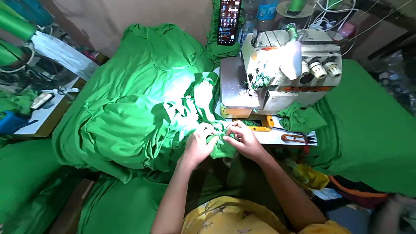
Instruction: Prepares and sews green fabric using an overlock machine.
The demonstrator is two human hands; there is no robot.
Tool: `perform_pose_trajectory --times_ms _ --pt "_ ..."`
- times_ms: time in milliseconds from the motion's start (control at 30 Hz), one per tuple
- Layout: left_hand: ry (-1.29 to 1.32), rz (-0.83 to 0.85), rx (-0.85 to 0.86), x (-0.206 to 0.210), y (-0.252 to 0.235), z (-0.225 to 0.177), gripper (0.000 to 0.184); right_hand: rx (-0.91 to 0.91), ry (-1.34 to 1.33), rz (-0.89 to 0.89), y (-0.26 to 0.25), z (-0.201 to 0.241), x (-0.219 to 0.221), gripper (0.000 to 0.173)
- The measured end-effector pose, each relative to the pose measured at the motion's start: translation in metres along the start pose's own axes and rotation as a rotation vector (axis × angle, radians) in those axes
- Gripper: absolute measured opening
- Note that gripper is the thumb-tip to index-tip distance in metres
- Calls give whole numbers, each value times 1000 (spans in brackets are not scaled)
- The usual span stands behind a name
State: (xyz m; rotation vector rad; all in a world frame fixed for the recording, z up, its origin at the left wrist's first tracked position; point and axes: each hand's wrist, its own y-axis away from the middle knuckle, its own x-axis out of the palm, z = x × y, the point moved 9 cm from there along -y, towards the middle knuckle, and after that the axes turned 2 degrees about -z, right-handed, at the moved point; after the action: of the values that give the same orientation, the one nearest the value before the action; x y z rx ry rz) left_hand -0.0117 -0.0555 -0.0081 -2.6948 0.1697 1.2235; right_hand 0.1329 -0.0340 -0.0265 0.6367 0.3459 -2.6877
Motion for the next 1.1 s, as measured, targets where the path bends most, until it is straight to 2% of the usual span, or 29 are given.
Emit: perform_pose_trajectory --times_ms 67,133,300,500,667,833,967,1067,1100 --pt "-11 117 4 8 -6 4 28 -8 -2 1 2 0 0 24" --pt "49 133 62 9 -6 6 26 -43 -16 -38 4 0 -3 24" --pt "96 18 162 -3 -1 4 24 -70 -83 -106 10 -2 -10 24" --pt "114 53 147 -2 -2 7 25 -149 -30 -188 15 9 -19 21" --pt "186 -38 169 -5 -2 3 26 -173 -18 -233 17 11 -25 20" --pt "357 -154 262 -15 4 -4 15 -197 26 -296 19 15 -33 20" --pt "469 -246 190 -15 17 -13 11 -303 146 -441 24 28 -40 17" --pt "396 -314 43 -13 22 -10 27 -372 271 -564 27 34 -46 20" --pt "363 -341 18 -15 20 -10 27 -386 301 -607 26 36 -49 20"
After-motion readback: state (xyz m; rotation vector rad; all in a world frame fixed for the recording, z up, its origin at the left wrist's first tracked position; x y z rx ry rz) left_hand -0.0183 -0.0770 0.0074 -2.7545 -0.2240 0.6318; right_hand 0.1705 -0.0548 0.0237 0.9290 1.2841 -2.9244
